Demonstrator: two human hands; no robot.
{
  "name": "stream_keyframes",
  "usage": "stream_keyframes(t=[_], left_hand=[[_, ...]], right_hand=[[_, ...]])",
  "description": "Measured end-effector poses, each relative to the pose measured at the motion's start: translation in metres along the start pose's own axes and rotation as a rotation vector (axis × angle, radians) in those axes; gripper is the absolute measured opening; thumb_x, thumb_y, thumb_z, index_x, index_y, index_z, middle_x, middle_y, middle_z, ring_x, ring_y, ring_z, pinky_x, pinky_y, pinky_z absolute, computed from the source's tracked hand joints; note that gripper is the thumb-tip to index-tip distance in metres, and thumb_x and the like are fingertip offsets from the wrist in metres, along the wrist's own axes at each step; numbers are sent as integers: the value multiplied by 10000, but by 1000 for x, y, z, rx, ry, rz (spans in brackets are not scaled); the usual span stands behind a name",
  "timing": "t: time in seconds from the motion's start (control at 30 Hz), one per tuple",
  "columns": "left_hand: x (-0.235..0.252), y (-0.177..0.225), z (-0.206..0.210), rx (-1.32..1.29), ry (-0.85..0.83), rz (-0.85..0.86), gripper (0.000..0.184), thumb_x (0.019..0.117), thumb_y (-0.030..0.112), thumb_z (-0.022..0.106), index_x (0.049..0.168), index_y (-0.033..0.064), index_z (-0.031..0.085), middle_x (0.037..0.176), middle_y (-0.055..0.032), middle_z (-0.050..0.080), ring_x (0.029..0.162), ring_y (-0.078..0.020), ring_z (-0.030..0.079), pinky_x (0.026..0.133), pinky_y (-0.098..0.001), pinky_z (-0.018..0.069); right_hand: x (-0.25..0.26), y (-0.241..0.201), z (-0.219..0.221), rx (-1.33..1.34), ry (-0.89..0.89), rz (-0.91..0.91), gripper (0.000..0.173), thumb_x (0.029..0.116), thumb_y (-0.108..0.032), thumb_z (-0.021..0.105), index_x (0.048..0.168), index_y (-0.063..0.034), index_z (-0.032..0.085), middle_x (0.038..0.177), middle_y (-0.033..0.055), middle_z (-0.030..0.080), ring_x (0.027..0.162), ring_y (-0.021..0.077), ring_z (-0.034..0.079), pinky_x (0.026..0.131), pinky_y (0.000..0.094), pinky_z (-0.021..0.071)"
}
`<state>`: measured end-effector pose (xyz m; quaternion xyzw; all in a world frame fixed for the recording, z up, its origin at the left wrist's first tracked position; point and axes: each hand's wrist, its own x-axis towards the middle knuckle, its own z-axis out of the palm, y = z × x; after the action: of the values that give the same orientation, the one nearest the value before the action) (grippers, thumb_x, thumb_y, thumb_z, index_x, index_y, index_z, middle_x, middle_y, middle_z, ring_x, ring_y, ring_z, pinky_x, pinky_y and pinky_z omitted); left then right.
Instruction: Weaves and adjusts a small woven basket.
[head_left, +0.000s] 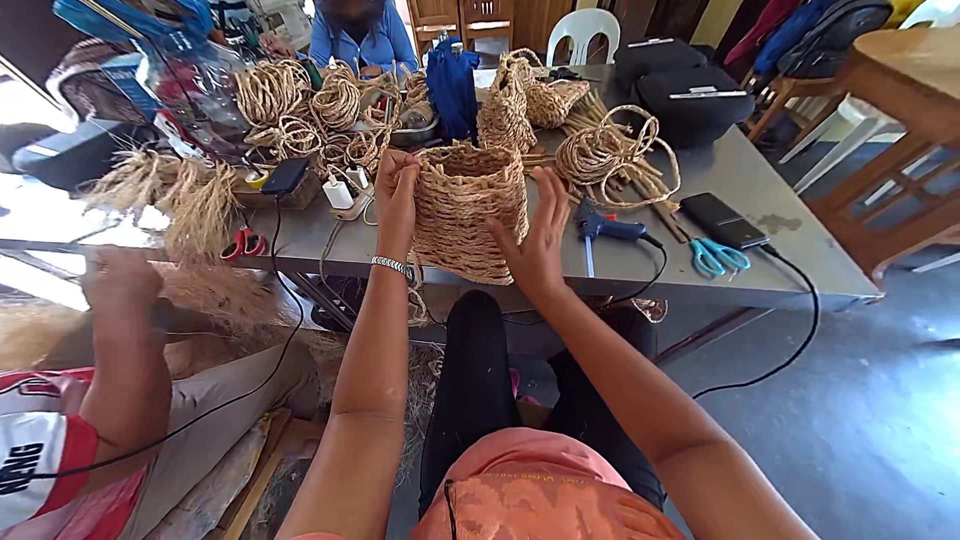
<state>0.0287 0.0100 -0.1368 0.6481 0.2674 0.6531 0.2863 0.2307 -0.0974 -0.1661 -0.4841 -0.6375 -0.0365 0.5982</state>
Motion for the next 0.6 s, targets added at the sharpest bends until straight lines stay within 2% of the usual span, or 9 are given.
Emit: stream_keyframes(t=[0.07, 0.13, 0.23, 0.3, 0.37, 0.4, 0.47, 0.53, 0.6], left_hand=[[-6, 2, 5, 3, 29, 24, 141, 1041, 117, 448, 1063, 78, 581, 984, 14, 611, 956, -77, 595, 873, -286, 501], [-16, 9, 12, 36, 78, 37, 162, 1043, 118, 446, 1083, 50, 588, 1038, -19, 614, 1017, -96, 592, 906, -292, 493], [-39, 28, 23, 195, 139, 26, 272, 1061, 172, 441, 1175, -21, 595, 1239, -130, 608, 1256, -181, 545, 1081, -344, 448], [-57, 43, 34, 359, 153, 28, 312, 1059, 241, 478, 1200, 12, 636, 1322, -157, 603, 1330, -245, 512, 1123, -427, 416], [-73, 52, 48, 480, 172, 41, 308, 1047, 306, 528, 1211, 91, 674, 1345, -150, 582, 1327, -300, 485, 1079, -541, 381], [-76, 52, 53, 497, 183, 60, 291, 1042, 304, 544, 1206, 102, 676, 1342, -161, 564, 1311, -315, 476, 1064, -541, 373], [-74, 47, 59, 471, 199, 114, 255, 1041, 248, 551, 1181, 70, 667, 1331, -184, 552, 1291, -299, 486, 1082, -452, 400], [-71, 43, 61, 445, 185, 141, 243, 1051, 204, 524, 1161, 21, 639, 1359, -206, 539, 1328, -286, 484, 1099, -396, 418], [-69, 39, 62, 448, 171, 153, 255, 1057, 189, 489, 1157, -3, 624, 1413, -225, 537, 1377, -293, 481, 1116, -404, 425]], right_hand=[[-4, 6, 3, 21, -47, 11, 690, 967, -332, 702, 1491, 33, 441, 1502, 285, 448, 1384, 427, 456, 1130, 522, 430], [8, 16, 3, 65, -105, 6, 612, 995, -256, 659, 1488, 42, 454, 1477, 286, 483, 1351, 419, 496, 1110, 505, 446], [36, 31, -3, 161, -275, 81, 602, 1025, -207, 600, 1541, 23, 394, 1517, 265, 460, 1377, 353, 503, 1091, 451, 482], [53, 37, -6, 202, -342, 164, 571, 1030, -144, 577, 1549, 7, 393, 1536, 244, 456, 1378, 327, 514, 1092, 440, 483], [65, 40, -5, 261, -338, 216, 523, 1017, -49, 544, 1521, 17, 423, 1522, 222, 485, 1324, 297, 568, 1069, 403, 507], [71, 41, -4, 283, -333, 220, 511, 1005, -5, 517, 1508, 21, 431, 1509, 212, 502, 1310, 278, 582, 1056, 387, 517], [85, 41, -3, 295, -322, 195, 493, 995, 27, 453, 1487, 32, 446, 1499, 200, 518, 1326, 251, 573, 1085, 373, 495], [100, 38, -2, 281, -313, 123, 449, 1015, 1, 408, 1454, 35, 493, 1461, 195, 558, 1335, 240, 566, 1119, 372, 464], [113, 36, -1, 234, -334, 58, 401, 1049, -51, 382, 1397, 1, 574, 1411, 162, 609, 1319, 213, 578, 1117, 364, 457]])
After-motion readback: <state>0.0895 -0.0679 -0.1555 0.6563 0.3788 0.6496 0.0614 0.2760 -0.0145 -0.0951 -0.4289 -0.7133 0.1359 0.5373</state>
